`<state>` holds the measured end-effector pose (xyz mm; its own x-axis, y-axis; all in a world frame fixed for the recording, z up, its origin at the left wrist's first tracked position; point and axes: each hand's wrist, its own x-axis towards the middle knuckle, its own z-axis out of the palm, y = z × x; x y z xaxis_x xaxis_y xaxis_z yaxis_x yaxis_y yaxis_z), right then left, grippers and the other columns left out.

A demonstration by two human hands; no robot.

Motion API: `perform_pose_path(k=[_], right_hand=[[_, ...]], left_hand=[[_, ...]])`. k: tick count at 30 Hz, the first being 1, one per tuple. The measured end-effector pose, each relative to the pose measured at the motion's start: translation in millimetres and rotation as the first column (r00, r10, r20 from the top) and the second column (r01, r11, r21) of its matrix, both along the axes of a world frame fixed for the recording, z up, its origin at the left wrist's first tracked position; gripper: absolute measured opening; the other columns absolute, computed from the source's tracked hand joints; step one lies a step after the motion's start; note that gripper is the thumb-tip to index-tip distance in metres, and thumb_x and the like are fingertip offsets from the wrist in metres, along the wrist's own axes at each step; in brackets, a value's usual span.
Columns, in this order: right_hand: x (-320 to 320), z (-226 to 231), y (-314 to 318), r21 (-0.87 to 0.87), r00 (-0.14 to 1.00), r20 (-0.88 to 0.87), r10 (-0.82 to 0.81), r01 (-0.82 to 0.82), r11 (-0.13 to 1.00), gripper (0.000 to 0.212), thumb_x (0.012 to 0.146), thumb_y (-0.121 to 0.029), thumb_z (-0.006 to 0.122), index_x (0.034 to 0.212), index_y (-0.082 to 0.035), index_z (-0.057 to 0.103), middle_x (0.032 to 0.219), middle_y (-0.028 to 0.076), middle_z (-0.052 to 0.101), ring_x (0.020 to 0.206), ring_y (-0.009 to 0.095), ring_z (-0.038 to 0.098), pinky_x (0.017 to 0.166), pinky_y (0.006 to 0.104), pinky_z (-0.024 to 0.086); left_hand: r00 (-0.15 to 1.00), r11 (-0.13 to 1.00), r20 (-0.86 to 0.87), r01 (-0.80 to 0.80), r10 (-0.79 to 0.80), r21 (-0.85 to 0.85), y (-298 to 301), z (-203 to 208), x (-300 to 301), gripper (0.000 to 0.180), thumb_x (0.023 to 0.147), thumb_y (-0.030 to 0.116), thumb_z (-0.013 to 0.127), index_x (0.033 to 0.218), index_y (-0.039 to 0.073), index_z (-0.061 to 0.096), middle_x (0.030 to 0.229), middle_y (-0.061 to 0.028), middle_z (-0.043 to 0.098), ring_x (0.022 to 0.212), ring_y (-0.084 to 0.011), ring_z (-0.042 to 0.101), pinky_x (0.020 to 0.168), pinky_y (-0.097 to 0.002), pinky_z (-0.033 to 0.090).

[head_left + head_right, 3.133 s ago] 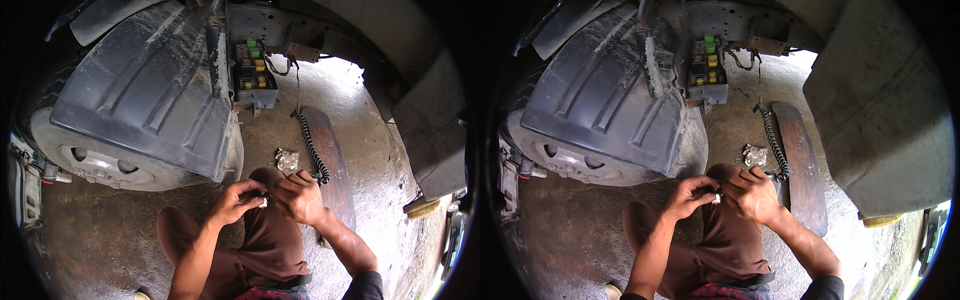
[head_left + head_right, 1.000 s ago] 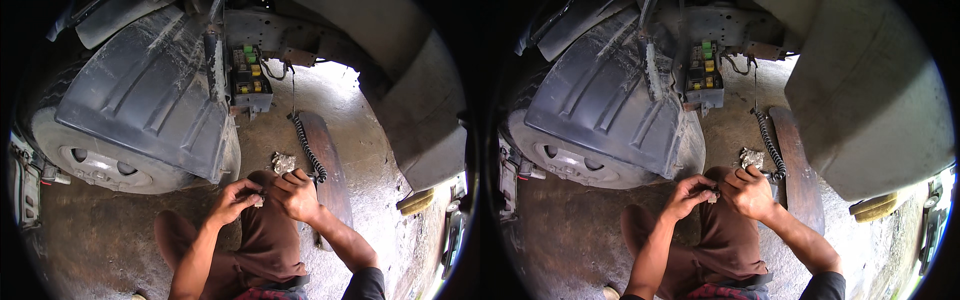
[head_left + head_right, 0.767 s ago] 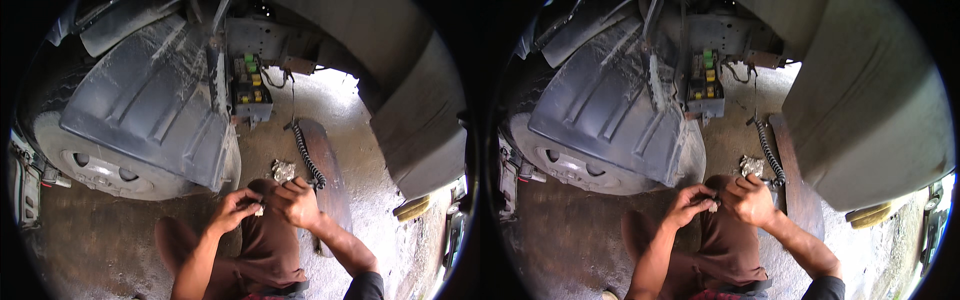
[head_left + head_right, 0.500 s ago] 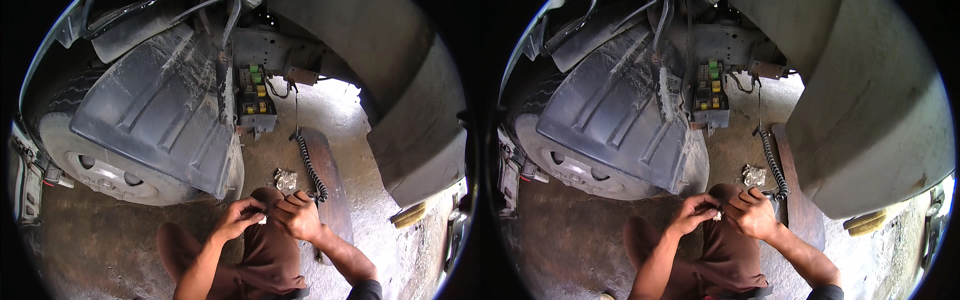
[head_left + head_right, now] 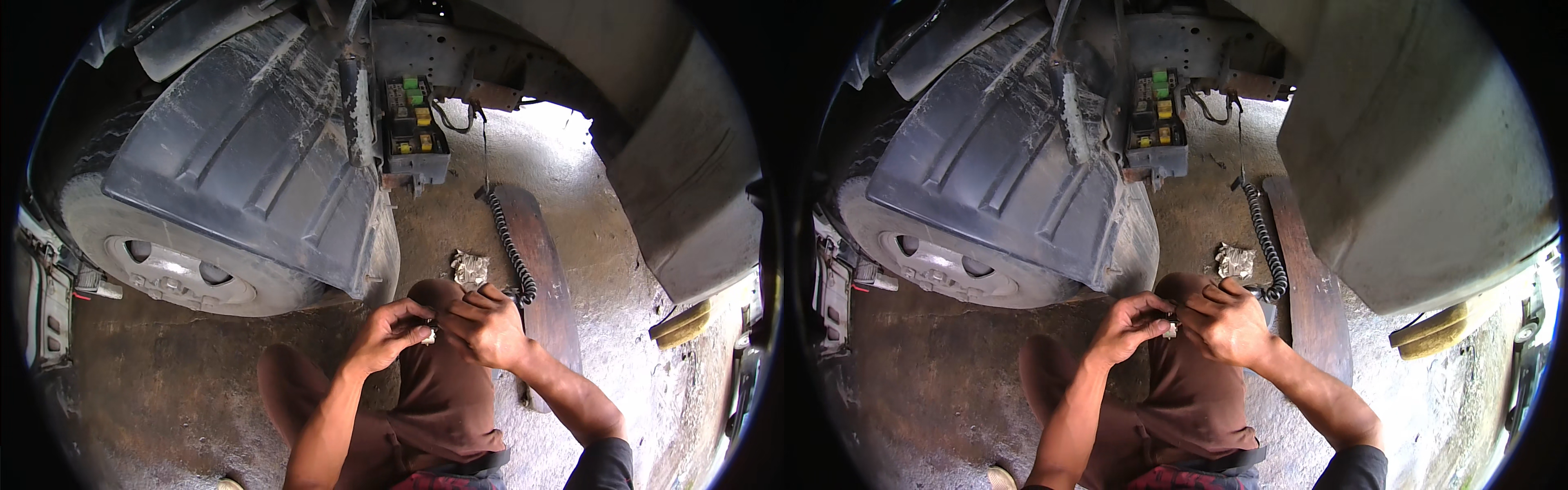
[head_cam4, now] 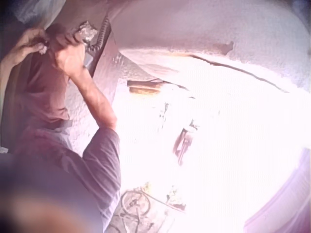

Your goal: The person sits on the floor next to a vehicle and uses a test light to check electrical connections in a fuse box. They clean a small component with a cloth and repeatedly test the circuit for continuity.

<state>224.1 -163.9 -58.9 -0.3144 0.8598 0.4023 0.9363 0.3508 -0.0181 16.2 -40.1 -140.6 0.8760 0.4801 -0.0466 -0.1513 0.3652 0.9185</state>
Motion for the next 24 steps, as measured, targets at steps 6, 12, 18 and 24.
perform_pose_path(k=[6,12,18,24], right_hand=[[0.4,-1.2,1.3,0.043,0.999,0.001,-0.047,0.047,0.998,0.029,0.074,-0.026,0.083,0.101,-0.016,0.080,0.095,-0.003,0.067,0.089,0.017,0.066,0.082,0.0361,0.048],[2.1,-0.7,0.3,0.012,0.999,-0.021,-0.040,0.040,0.999,0.034,0.070,-0.027,0.085,0.101,-0.014,0.081,0.102,-0.001,0.070,0.088,0.018,0.067,0.082,0.0362,0.049],[2.8,-0.6,-0.4,0.002,0.999,-0.008,-0.037,0.037,0.999,0.035,0.070,-0.027,0.085,0.102,-0.014,0.080,0.102,-0.001,0.071,0.085,0.019,0.067,0.082,0.0376,0.050],[1.7,-0.2,0.2,0.009,0.999,0.002,-0.048,0.048,0.999,0.034,0.069,-0.025,0.086,0.101,-0.014,0.080,0.102,-0.002,0.071,0.086,0.019,0.068,0.083,0.0381,0.050]], left_hand=[[0.999,0.999,0.002,-0.034,0.034,0.006,-0.6,-1.5,1.5,0.026,0.101,0.008,0.079,0.123,-0.001,0.071,0.112,-0.0042,0.074,0.103,-0.0112,0.073,0.092,-0.0274,0.059],[0.999,0.996,-0.003,-0.050,0.050,0.079,-1.0,1.2,3.3,0.025,0.101,0.009,0.078,0.124,0.000,0.071,0.112,-0.0040,0.074,0.101,-0.0107,0.072,0.089,-0.0260,0.058],[0.998,0.995,-0.021,-0.062,0.064,0.083,-1.1,1.0,4.7,0.026,0.101,0.010,0.079,0.123,0.000,0.071,0.113,-0.0039,0.074,0.102,-0.0101,0.072,0.090,-0.0260,0.058],[0.999,0.997,0.004,-0.054,0.054,0.055,-3.5,3.1,4.8,0.026,0.101,0.010,0.079,0.123,0.000,0.071,0.114,-0.0040,0.074,0.102,-0.0096,0.071,0.092,-0.0262,0.058]])
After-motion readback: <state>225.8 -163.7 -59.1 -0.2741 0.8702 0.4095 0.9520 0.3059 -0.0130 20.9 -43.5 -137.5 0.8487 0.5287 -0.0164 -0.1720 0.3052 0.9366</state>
